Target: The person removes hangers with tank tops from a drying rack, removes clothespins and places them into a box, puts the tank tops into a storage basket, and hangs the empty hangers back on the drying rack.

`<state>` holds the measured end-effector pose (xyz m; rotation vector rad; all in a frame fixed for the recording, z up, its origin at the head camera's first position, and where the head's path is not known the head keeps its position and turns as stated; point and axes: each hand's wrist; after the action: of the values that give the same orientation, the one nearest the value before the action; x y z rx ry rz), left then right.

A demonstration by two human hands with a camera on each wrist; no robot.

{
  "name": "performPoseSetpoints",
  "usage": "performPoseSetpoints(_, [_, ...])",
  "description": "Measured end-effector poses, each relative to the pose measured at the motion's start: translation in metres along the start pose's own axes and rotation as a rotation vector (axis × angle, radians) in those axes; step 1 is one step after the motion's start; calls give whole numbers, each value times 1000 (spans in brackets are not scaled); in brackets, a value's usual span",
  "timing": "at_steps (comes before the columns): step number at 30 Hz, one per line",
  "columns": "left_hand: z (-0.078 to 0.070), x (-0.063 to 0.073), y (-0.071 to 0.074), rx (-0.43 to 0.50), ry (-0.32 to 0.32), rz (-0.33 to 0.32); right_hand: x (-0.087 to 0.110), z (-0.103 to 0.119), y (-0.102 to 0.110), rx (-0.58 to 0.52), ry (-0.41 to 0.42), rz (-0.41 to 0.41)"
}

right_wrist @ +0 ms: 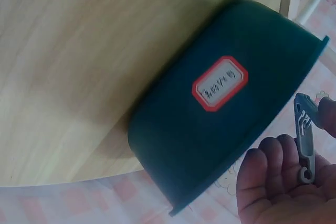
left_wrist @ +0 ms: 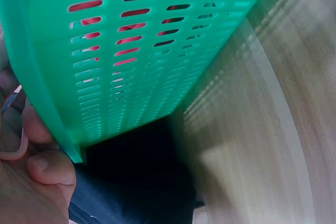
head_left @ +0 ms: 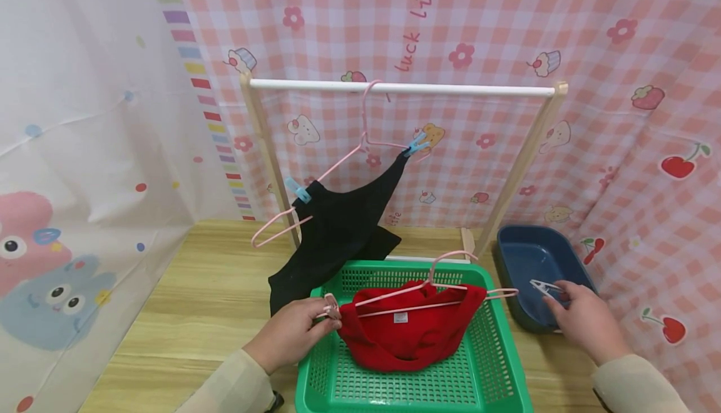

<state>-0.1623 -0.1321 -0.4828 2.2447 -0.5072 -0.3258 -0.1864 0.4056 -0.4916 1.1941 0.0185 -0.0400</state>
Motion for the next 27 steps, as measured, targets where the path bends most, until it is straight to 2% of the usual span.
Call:
performPoseSetpoints(8, [0, 0, -1, 4, 0, -2, -3, -3, -13, 23, 5, 44])
performPoseSetpoints(16, [0, 0, -1, 5, 1, -3, -2, -3, -23, 36, 18, 25])
performPoseSetpoints(27, [0, 0, 0, 6, -1, 0, -8, -4, -24, 41, -20, 110])
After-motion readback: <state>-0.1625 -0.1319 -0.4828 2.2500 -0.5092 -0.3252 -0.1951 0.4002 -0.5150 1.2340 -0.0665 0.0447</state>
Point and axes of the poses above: each hand's wrist, its own x-axis away from the middle knuckle, its own y-axis out of the back of the hand, z = x × y, and after that the axes turned 2 degrees about y, right-handed
